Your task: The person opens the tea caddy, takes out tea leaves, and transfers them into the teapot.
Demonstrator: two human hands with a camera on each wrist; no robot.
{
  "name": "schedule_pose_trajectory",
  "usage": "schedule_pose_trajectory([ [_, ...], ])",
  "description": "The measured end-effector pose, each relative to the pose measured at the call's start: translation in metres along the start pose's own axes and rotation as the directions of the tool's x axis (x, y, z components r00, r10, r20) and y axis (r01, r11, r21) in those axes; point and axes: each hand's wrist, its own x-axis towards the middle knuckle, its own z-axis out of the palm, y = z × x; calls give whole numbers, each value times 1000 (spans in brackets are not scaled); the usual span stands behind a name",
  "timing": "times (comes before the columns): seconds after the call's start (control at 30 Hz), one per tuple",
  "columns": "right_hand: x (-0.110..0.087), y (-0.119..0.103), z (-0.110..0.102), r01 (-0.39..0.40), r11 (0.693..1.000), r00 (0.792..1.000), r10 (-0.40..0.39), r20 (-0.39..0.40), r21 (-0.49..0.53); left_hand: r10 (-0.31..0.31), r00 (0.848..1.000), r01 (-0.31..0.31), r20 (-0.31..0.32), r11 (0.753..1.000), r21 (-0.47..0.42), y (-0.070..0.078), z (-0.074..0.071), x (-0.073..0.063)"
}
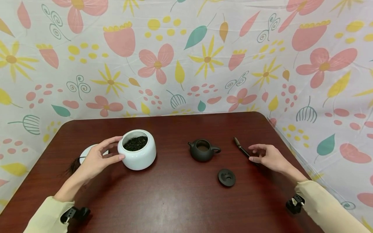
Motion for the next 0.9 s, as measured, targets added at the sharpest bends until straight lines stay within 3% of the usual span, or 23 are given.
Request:
schedule_pose_trajectory([
  [0.33, -1, 1, -1, 22, 1000, 1000, -23, 11, 4, -3, 1000, 3, 1, 1000, 5, -1, 0, -1],
  [0.67, 0, 1, 0, -22, 1000, 999, 22, 44, 0, -23, 1000, 22, 2, 1000, 12, -2, 1, 0],
  [0.9, 2, 1, -1, -3, 1000, 999, 3, 43, -6, -23, 1000, 23, 0, 1000, 11, -2, 0, -1],
])
